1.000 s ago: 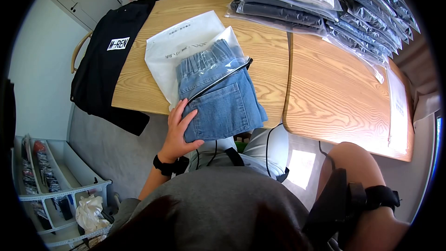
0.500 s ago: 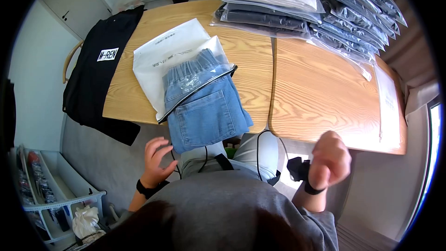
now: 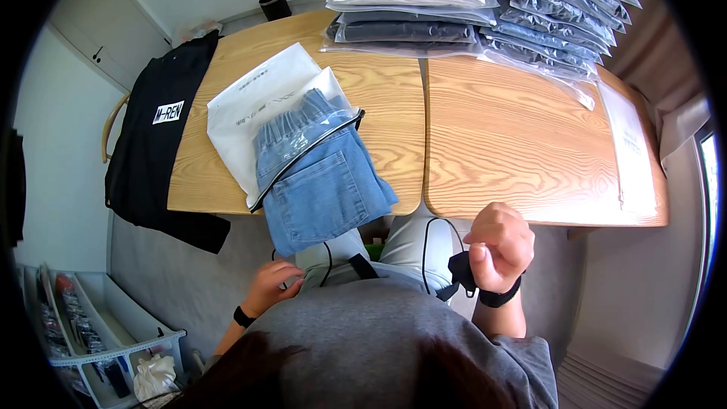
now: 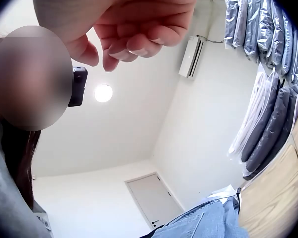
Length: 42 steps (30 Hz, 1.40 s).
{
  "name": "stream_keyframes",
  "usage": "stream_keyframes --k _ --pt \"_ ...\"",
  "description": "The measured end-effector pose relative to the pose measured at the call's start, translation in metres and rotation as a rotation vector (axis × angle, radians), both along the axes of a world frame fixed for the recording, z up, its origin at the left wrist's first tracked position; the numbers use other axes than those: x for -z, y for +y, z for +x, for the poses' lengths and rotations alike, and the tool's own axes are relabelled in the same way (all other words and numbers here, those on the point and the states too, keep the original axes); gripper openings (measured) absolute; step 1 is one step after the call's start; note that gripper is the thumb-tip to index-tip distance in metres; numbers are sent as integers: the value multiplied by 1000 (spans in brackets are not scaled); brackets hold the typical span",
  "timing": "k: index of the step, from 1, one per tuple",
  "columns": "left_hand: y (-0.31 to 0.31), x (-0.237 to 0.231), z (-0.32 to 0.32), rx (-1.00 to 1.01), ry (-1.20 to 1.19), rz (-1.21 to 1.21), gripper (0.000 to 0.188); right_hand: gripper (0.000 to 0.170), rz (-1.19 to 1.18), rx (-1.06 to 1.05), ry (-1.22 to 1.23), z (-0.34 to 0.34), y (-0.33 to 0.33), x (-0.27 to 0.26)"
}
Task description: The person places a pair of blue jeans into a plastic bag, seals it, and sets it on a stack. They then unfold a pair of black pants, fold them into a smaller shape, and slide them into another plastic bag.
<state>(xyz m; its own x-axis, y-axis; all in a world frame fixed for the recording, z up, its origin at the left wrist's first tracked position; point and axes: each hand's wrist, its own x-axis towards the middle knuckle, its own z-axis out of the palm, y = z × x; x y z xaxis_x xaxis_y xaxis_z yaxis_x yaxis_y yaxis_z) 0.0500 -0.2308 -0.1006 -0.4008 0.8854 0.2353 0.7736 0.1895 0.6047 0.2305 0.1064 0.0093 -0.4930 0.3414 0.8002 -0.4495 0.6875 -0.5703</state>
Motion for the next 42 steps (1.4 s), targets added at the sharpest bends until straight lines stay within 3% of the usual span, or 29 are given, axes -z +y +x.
stream_keyframes --k 10,15,18,20,23,24,25,28,32,37,42 --pt "15 13 3 132 -102 -19 15 18 20 -11 -118 11 -4 0" --pt "31 8 -1 188 -100 -35 15 13 105 -16 -345 32 3 0" --pt "51 11 -4 298 -58 15 14 5 61 -66 -723 58 6 21" --pt "68 10 -4 382 -82 -78 13 4 24 -114 -1060 83 1 45" --pt "107 12 -1 582 -141 -84 13 19 214 -300 -1804 142 -7 99" --pt "119 24 0 653 -142 -101 14 24 209 -445 -1918 169 -12 133" --pt "133 31 3 693 -141 -83 14 29 77 -494 -1999 165 -26 102" --pt "166 47 13 873 -69 -117 15 31 -330 -575 -1965 183 -52 99" --pt "184 59 26 961 -30 -187 17 31 -598 -453 -1885 202 -69 112" --pt "183 66 30 961 -108 -120 17 31 -776 -309 -1806 215 -77 132" --pt "175 65 17 886 -105 -143 16 31 -784 -233 -1749 206 -78 155"
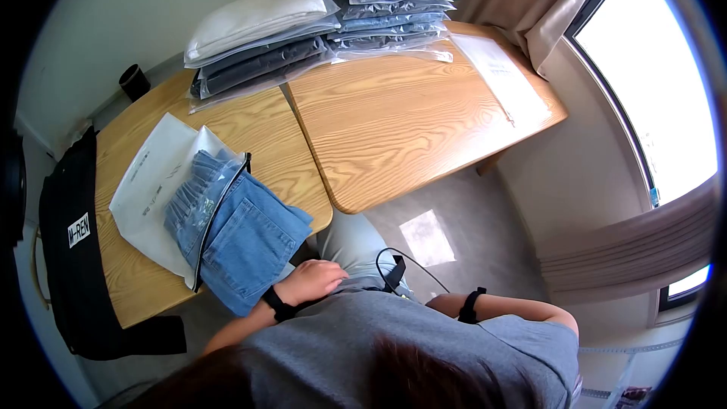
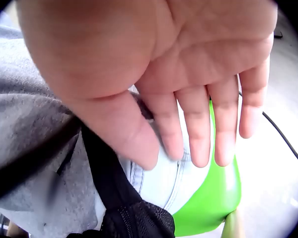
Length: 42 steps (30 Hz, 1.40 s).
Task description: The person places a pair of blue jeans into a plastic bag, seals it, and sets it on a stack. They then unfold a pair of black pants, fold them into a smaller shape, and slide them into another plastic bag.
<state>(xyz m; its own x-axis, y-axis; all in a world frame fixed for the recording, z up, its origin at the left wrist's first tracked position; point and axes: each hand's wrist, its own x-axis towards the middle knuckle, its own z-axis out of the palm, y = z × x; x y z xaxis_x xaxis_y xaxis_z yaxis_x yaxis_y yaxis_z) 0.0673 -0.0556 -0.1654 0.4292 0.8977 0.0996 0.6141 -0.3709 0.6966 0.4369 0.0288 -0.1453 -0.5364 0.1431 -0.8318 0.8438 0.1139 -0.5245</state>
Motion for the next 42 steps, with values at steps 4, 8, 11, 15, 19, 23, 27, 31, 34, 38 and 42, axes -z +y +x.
stream_keyframes --k 4,8,11,15,19,23,27,31,34,38,42 --pt "-26 13 -24 -160 -34 -38 15 31 210 -199 146 -14 9 11" --pt "-76 47 -47 -330 -131 -105 17 29 390 -342 91 -37 18 9" --pt "-131 66 -69 -415 -89 -166 19 23 478 -364 103 -56 26 0" --pt "-162 26 -69 -609 -27 -288 21 20 514 -357 261 -69 36 4" --pt "-187 39 -62 -659 24 -217 26 22 516 -324 486 -88 50 -2" --pt "-212 68 -47 -635 29 -233 46 19 571 -348 464 -109 59 -18" --pt "-224 89 -36 -648 -83 -310 59 20 598 -327 545 -124 60 -19" --pt "-230 75 -28 -679 -85 -280 58 19 609 -336 612 -128 59 -16" --pt "-241 77 -28 -704 -124 -471 58 19 591 -323 654 -129 59 -19" --pt "-235 45 -25 -776 -154 -423 53 16 526 -266 787 -138 62 -34" --pt "-214 -35 -37 -1063 107 77 19 15 376 4 924 -169 64 -71"
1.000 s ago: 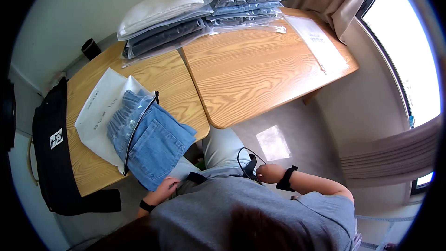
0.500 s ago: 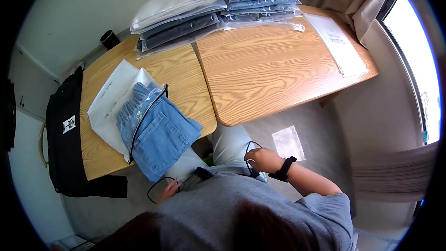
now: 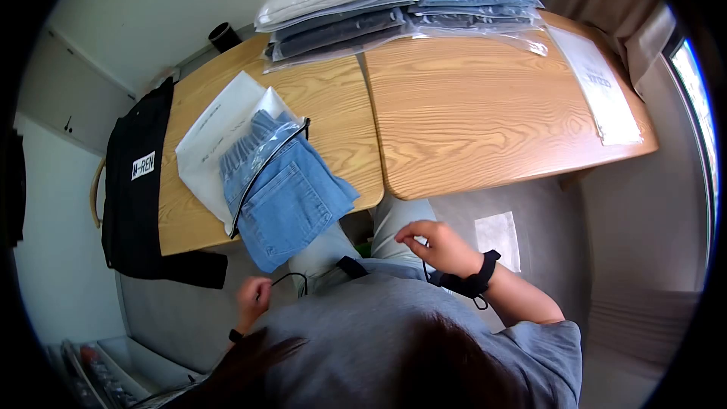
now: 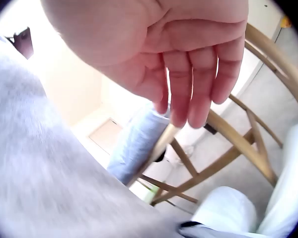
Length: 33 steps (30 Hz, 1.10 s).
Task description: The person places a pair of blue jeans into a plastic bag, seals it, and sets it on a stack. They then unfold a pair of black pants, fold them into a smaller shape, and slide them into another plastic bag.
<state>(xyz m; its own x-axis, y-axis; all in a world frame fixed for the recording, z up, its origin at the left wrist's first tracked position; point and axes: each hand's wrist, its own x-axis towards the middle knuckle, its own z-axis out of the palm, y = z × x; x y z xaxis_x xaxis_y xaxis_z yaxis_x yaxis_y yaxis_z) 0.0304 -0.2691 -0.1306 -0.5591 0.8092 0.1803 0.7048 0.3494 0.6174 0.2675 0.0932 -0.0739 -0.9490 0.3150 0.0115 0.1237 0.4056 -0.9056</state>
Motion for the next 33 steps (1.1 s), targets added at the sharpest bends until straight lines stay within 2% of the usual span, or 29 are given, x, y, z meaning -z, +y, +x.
stream_keyframes --k 2,5,6,7,8,9,10,11,13,17,23,27,29,30,33 --pt "17 -44 -2 -276 66 194 6 16 -106 53 11 -24 5 -24" --pt "33 -84 -20 -272 195 243 12 26 -222 106 10 -74 9 -44" --pt "45 -96 -23 -272 181 216 16 35 -172 87 -12 -93 10 -45" --pt "52 -96 -30 -295 243 116 24 45 -122 71 -32 -113 10 -43" --pt "65 -103 -32 -309 225 78 33 45 -121 61 -29 -133 7 -44" --pt "70 -97 -40 -298 284 66 40 55 -201 24 -179 -153 5 -47" --pt "79 -101 -41 -266 332 68 39 65 -278 -11 -329 -169 5 -48" --pt "87 -105 -43 -232 380 69 39 65 -272 -17 -325 -182 8 -44" --pt "97 -100 -50 -224 389 85 41 77 -395 -94 -340 -202 10 -38" --pt "100 -94 -56 -197 316 145 40 76 -458 -181 -349 -198 9 -61" --pt "97 -84 -57 -192 223 143 38 79 -384 -213 -306 -197 13 -45" --pt "101 -84 -53 -236 297 93 39 78 -350 -153 -274 -199 8 -37" --pt "100 -80 -54 -293 386 29 37 77 -509 -155 -139 -201 2 -34" --pt "98 -78 -56 -297 391 29 37 77 -509 -160 -136 -203 1 -31" --pt "95 -77 -63 -277 396 143 42 76 -584 -254 -16 -205 0 -34"
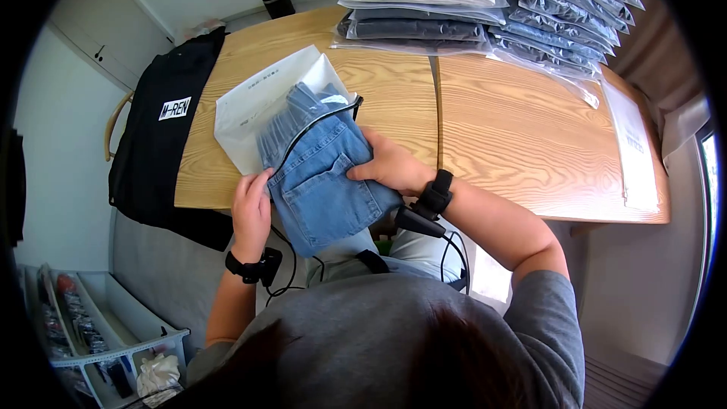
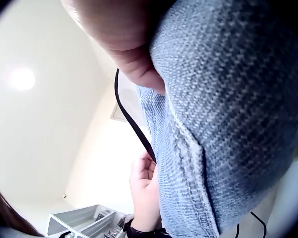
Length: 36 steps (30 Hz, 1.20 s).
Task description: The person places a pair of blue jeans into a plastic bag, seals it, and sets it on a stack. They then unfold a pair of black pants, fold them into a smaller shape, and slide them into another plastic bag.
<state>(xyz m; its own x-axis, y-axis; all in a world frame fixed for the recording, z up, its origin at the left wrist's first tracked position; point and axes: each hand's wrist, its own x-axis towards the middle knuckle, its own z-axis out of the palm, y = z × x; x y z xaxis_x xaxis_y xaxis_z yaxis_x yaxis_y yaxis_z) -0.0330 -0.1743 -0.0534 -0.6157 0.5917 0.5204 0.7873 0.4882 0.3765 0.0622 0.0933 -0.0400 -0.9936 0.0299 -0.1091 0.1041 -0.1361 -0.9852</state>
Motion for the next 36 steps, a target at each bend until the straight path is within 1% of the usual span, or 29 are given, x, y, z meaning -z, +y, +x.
stream_keyframes --k 2,3,5,6,8,9,10,12,13,14,16,17,19,20,22,24,26,27,28,29,30,31,32,33,35,36 --pt "5 -2 0 1 69 74 42 67 -1 -60 -24 2 -3 -18" --pt "6 -3 -1 1 75 69 42 67 -6 -61 -19 1 -2 -17" --pt "6 -2 -3 59 83 124 40 66 -115 -135 -115 -2 3 -12" --pt "4 -3 -2 62 88 120 40 66 -118 -133 -109 -4 7 -8" --pt "-6 -6 5 125 150 58 37 62 -286 -146 -112 -6 15 0" --pt "-11 -7 9 159 194 66 36 55 -318 -106 -133 -4 16 0" --pt "-13 -7 11 161 194 68 36 55 -316 -103 -133 -2 15 1" --pt "-13 -4 15 153 182 78 35 51 -439 -9 -193 3 12 6" --pt "-12 -3 15 116 76 68 38 50 -440 4 -258 3 11 10" --pt "-11 -3 15 78 -31 57 42 50 -437 2 -262 3 11 10" --pt "-2 -16 22 -97 18 77 50 53 -375 3 -249 2 10 10" --pt "-3 -15 20 -98 16 78 50 53 -374 3 -251 2 8 10" --pt "-5 -8 13 -201 15 78 52 55 -313 76 -207 5 2 12" --pt "-8 2 8 -197 16 81 52 55 -310 79 -204 5 0 12" --pt "-14 26 -3 -127 -259 99 47 53 -386 49 -206 5 -4 11" --pt "-11 40 -3 -152 -219 68 45 53 -378 45 -202 5 -5 9" --pt "-8 44 0 -173 -245 77 44 57 -448 -30 -199 4 -3 11" --pt "-5 40 2 -183 -123 111 46 57 -451 -33 -199 3 -2 13" --pt "-6 35 6 -184 -119 106 46 57 -534 -64 -189 2 0 14" --pt "-7 28 12 -274 -233 63 49 57 -615 -97 -178 1 2 15" --pt "-6 23 18 -366 -346 23 53 57 -616 -101 -173 1 2 15" --pt "-6 27 22 -382 -243 100 55 57 -661 -85 -115 1 0 14" --pt "-6 25 24 -387 -239 103 55 56 -705 -71 -59 1 -2 14" --pt "-7 21 27 -379 -272 96 54 51 -705 -35 -42 1 -4 18" --pt "-11 11 34 -378 -306 86 53 52 -728 -6 -71 4 -7 20" --pt "-12 4 37 -340 -307 142 53 52 -749 31 -94 3 -8 21"
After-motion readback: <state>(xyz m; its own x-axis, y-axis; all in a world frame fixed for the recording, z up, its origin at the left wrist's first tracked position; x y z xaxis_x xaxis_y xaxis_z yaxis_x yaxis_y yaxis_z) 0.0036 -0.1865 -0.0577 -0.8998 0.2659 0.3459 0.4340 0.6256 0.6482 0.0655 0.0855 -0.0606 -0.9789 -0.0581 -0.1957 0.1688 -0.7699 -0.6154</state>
